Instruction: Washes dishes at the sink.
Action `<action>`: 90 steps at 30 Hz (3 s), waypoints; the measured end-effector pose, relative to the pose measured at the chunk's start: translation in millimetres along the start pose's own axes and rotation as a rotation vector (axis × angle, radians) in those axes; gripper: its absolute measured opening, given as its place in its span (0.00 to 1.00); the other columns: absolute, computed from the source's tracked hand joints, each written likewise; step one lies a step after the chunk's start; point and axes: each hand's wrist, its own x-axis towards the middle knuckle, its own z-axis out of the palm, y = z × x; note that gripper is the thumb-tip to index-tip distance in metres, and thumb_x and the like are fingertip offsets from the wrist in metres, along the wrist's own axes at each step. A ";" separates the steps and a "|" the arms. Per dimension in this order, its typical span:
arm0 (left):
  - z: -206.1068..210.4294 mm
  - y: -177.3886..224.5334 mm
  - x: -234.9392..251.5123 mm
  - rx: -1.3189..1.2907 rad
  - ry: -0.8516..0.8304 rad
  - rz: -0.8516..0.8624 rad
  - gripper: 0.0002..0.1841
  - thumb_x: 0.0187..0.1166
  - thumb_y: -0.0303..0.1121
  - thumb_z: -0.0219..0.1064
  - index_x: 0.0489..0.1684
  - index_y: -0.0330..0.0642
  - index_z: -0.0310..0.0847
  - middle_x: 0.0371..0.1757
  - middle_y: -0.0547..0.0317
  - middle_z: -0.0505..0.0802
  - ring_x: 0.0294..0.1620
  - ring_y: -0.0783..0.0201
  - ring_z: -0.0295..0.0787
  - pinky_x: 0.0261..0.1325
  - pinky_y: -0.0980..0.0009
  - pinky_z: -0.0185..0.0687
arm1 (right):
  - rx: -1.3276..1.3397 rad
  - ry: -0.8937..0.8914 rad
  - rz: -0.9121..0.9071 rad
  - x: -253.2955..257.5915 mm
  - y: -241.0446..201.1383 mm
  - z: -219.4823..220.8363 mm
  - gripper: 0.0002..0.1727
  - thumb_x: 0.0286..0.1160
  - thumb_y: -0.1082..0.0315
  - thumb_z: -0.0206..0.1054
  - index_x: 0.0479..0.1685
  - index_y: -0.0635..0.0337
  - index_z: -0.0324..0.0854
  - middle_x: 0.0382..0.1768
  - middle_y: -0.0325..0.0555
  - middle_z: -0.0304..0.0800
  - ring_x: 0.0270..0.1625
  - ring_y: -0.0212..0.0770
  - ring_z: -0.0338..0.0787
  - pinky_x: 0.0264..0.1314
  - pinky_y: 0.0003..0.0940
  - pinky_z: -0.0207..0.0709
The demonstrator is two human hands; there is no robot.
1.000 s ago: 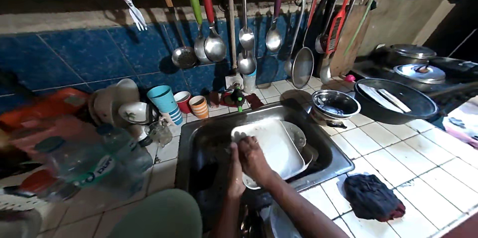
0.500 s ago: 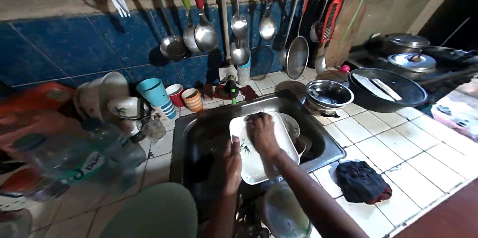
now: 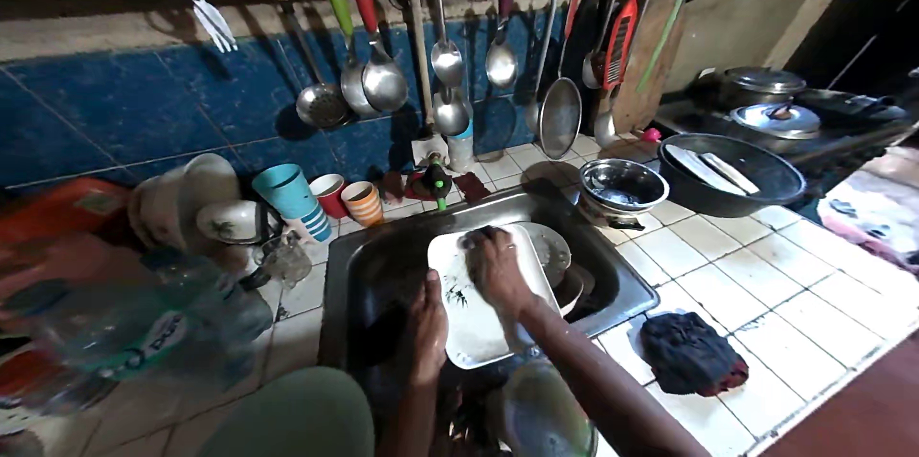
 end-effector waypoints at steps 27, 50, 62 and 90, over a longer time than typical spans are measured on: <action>-5.4 22.9 -9.0 -0.378 -0.502 0.184 0.18 0.69 0.19 0.64 0.59 0.30 0.74 0.45 0.63 0.92 0.46 0.74 0.90 0.55 0.72 0.89 | 0.484 0.199 -0.238 9.0 -66.3 -60.9 0.23 0.67 0.56 0.77 0.42 0.73 0.89 0.55 0.60 0.90 0.69 0.50 0.84 0.78 0.45 0.73; -18.9 23.0 -33.9 -0.284 -0.569 0.178 0.25 0.70 0.19 0.70 0.68 0.27 0.71 0.50 0.56 0.95 0.51 0.68 0.94 0.60 0.69 0.91 | 0.412 0.114 0.395 67.0 -12.3 -98.3 0.20 0.90 0.64 0.54 0.66 0.73 0.78 0.47 0.66 0.89 0.50 0.55 0.90 0.59 0.53 0.81; -11.8 37.7 -32.6 -0.633 -0.225 0.033 0.24 0.63 0.15 0.66 0.62 0.30 0.70 0.42 0.48 0.94 0.41 0.60 0.95 0.47 0.61 0.95 | 0.311 0.141 0.174 71.0 -30.4 -70.5 0.20 0.85 0.58 0.65 0.58 0.70 0.83 0.43 0.62 0.91 0.44 0.57 0.92 0.53 0.58 0.84; -202.5 -62.2 -156.6 1.242 -0.069 0.288 0.31 0.71 0.10 0.61 0.80 0.31 0.73 0.84 0.29 0.72 0.85 0.29 0.66 0.83 0.38 0.64 | 1.258 0.239 0.874 -51.6 19.8 -123.3 0.09 0.87 0.73 0.45 0.52 0.54 0.69 0.31 0.38 0.83 0.31 0.34 0.87 0.35 0.33 0.85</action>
